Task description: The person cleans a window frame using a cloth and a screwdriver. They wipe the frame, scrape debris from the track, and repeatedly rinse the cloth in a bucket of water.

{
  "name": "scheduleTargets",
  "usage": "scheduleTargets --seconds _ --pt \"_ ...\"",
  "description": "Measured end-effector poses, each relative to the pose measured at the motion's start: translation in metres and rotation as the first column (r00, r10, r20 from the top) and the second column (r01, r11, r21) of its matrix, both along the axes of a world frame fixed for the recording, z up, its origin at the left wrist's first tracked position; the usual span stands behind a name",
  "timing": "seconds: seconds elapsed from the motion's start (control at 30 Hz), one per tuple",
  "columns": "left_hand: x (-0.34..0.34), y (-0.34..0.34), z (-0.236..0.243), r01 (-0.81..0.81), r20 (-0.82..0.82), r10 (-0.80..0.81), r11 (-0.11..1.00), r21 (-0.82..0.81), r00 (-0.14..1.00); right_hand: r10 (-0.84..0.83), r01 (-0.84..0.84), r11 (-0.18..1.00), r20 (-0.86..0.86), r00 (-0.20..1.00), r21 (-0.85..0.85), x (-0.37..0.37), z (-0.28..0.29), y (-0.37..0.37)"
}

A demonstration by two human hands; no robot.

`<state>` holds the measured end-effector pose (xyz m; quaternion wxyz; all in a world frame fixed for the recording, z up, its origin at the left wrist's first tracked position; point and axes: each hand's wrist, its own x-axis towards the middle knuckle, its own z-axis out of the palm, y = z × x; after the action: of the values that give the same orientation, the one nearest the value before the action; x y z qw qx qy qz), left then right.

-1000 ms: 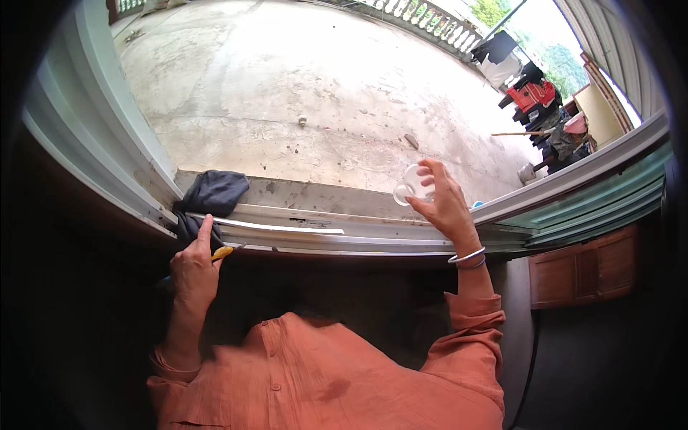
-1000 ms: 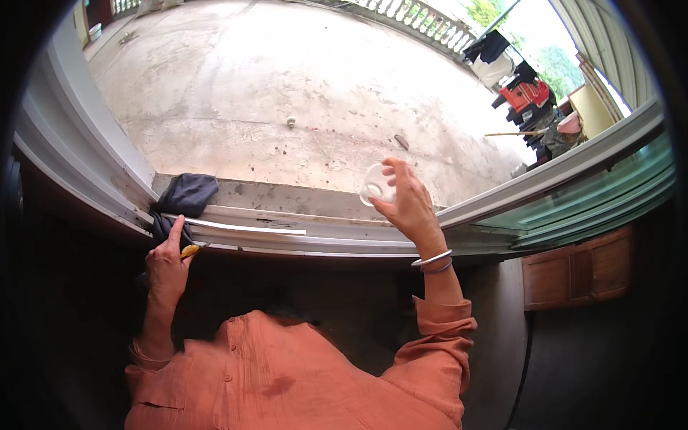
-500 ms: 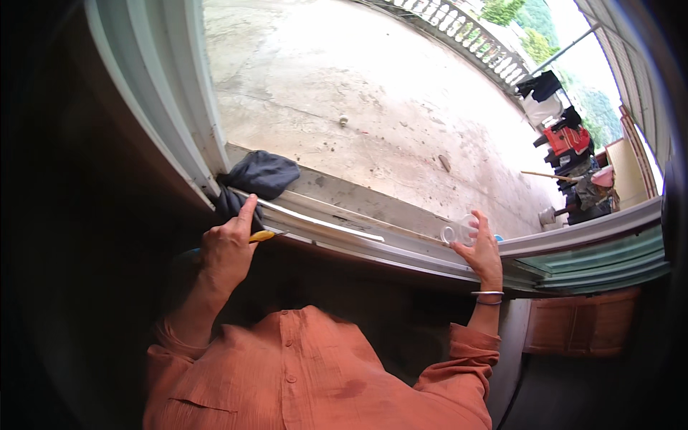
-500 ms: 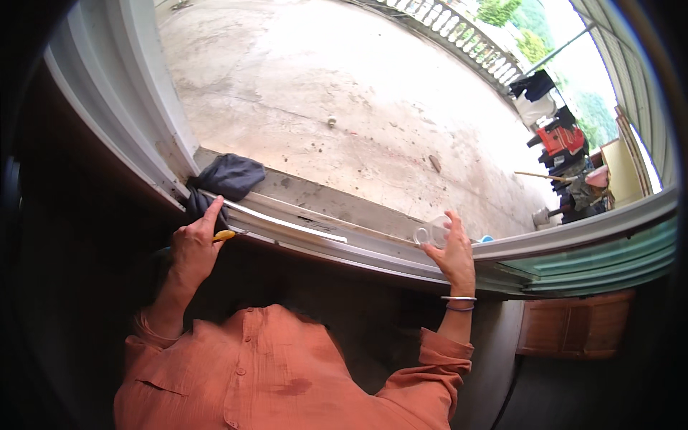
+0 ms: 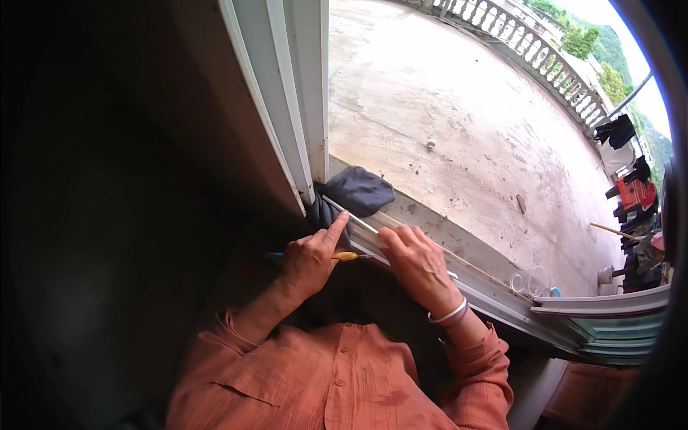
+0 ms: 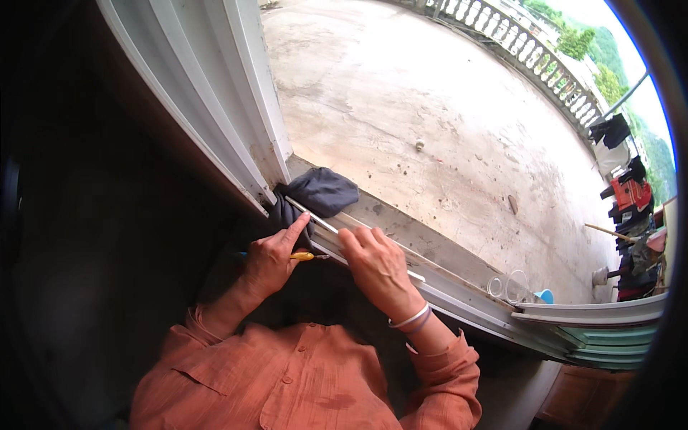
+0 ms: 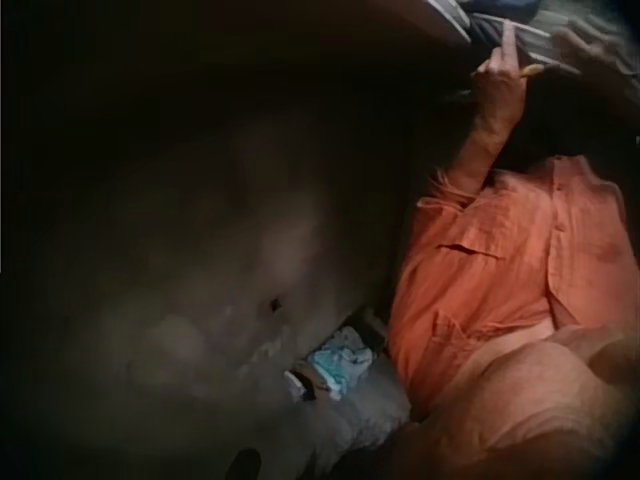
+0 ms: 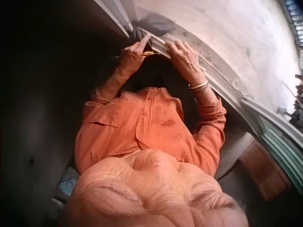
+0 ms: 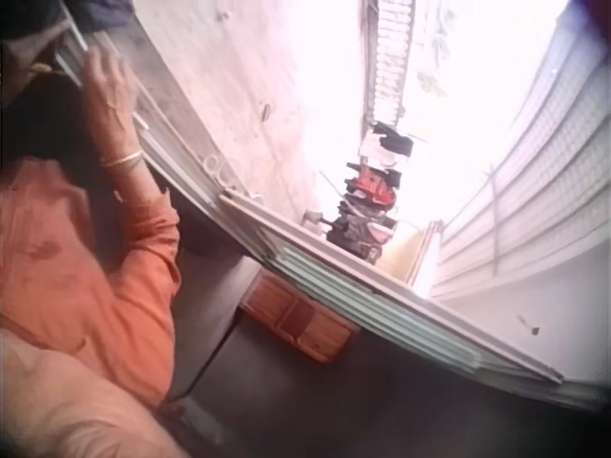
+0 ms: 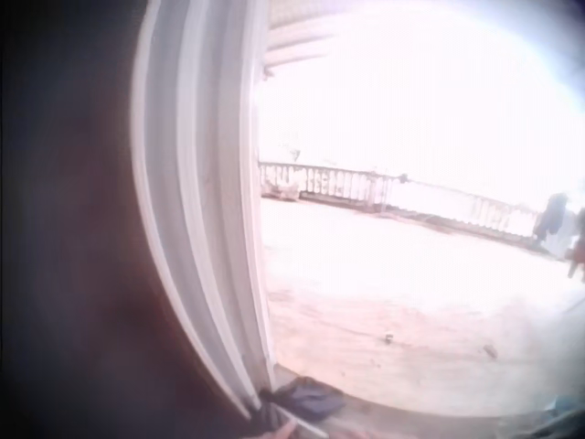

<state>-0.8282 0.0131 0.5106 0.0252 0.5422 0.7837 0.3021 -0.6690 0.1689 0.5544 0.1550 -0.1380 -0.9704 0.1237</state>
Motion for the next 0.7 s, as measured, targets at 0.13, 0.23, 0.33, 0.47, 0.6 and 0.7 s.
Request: scheduleTargets --seconds 0.13,0.23,0.33,0.47,0.6,0.7 --pt "0.003 -0.006 -0.007 0.002 0.012 -0.003 0.996 0.089 1.000 0.047 -0.055 0.995 0.085 0.995 0.086 -0.029 -0.017 0.002" --pt "0.005 -0.012 -0.007 -0.001 0.002 0.000 0.987 0.159 1.000 0.056 -0.066 0.990 0.085 0.995 0.126 -0.032 -0.017 0.003" --pt "0.009 -0.016 -0.004 0.024 -0.002 -0.024 0.972 0.235 1.000 -0.005 -0.034 0.976 0.184 0.983 0.213 -0.027 -0.001 0.004" --pt "0.014 -0.009 0.001 0.040 0.046 -0.059 0.943 0.331 0.997 -0.013 -0.040 0.964 0.198 0.980 0.264 -0.042 0.003 0.003" --pt "0.011 -0.008 0.006 -0.029 0.089 -0.002 0.939 0.342 0.996 0.007 -0.042 0.937 0.101 0.995 0.347 -0.063 -0.003 0.006" --pt "0.011 -0.017 -0.006 -0.012 0.145 -0.032 0.956 0.292 0.989 0.210 -0.272 0.929 0.247 0.946 0.251 -0.061 0.004 0.008"
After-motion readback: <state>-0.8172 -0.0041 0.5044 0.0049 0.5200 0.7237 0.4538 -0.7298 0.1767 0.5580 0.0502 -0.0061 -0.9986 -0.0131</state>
